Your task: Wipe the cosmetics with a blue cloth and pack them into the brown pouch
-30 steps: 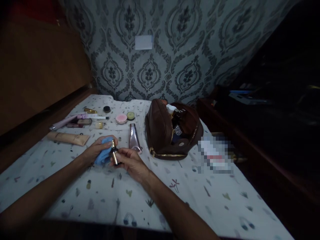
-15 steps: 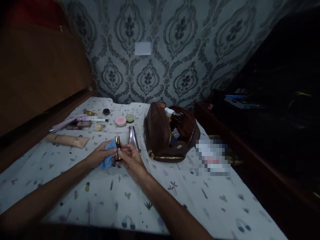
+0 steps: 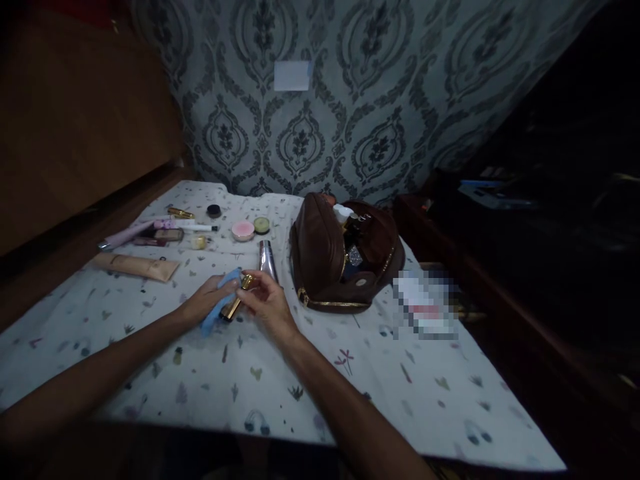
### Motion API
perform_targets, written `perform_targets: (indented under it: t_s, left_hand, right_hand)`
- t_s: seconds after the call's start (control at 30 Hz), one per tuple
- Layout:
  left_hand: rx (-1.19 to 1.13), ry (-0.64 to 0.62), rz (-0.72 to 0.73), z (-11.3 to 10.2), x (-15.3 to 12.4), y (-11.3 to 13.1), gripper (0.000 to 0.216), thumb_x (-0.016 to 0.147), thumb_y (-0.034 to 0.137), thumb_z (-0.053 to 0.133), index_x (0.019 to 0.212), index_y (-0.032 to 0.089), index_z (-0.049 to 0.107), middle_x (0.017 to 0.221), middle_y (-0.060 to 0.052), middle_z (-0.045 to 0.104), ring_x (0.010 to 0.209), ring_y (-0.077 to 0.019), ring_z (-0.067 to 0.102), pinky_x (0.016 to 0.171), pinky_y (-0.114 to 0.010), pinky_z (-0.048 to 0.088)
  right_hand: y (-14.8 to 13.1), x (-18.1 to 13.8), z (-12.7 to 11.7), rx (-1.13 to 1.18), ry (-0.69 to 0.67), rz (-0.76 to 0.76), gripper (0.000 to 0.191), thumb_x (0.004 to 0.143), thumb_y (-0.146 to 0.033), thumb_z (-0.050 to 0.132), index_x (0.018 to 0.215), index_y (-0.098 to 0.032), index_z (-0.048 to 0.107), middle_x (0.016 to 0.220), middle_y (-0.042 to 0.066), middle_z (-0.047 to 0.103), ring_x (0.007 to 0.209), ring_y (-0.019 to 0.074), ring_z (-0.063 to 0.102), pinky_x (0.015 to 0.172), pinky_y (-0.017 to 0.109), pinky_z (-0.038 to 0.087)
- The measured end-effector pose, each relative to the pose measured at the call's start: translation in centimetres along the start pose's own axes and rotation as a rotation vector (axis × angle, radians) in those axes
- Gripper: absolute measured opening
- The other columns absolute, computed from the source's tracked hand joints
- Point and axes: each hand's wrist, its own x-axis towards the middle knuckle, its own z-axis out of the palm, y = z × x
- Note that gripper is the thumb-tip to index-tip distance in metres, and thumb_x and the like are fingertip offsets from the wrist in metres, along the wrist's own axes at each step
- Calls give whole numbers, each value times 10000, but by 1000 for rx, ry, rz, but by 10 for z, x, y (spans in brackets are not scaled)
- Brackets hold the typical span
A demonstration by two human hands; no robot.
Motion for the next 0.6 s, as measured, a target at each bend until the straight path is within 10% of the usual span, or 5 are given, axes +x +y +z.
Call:
perform_targets:
  t_s: [0.23, 0.47, 0.6]
  left_hand:
    - [-140, 81, -91, 2, 1, -3, 596, 679, 716, 691, 705, 125, 618, 545, 15, 571, 490, -94, 487, 483, -205, 373]
    - [-369, -210, -236, -10, 2, -3, 604, 727, 691, 679, 899, 112, 655, 704, -81, 708, 496, -147, 612, 479, -237, 447]
    - [-324, -142, -159, -9, 2, -2, 531, 719, 626, 732, 802, 108, 651, 664, -53, 675, 482, -107, 569, 462, -206, 421]
  right_hand:
    - [-8, 0, 0, 114, 12, 15, 339, 593, -333, 882, 845, -204, 697, 724, -38, 586, 545, 62, 470, 479, 196, 372]
    - [-11, 5, -8, 86, 56, -145, 337, 636, -323, 855, 913, -219, 694, 802, -24, 627, 645, 85, 526, 568, 199, 435]
    - [-7, 7, -12, -2, 38, -204, 324, 679, -357, 828, 933, -214, 687, 779, -25, 625, 613, 87, 536, 570, 210, 441]
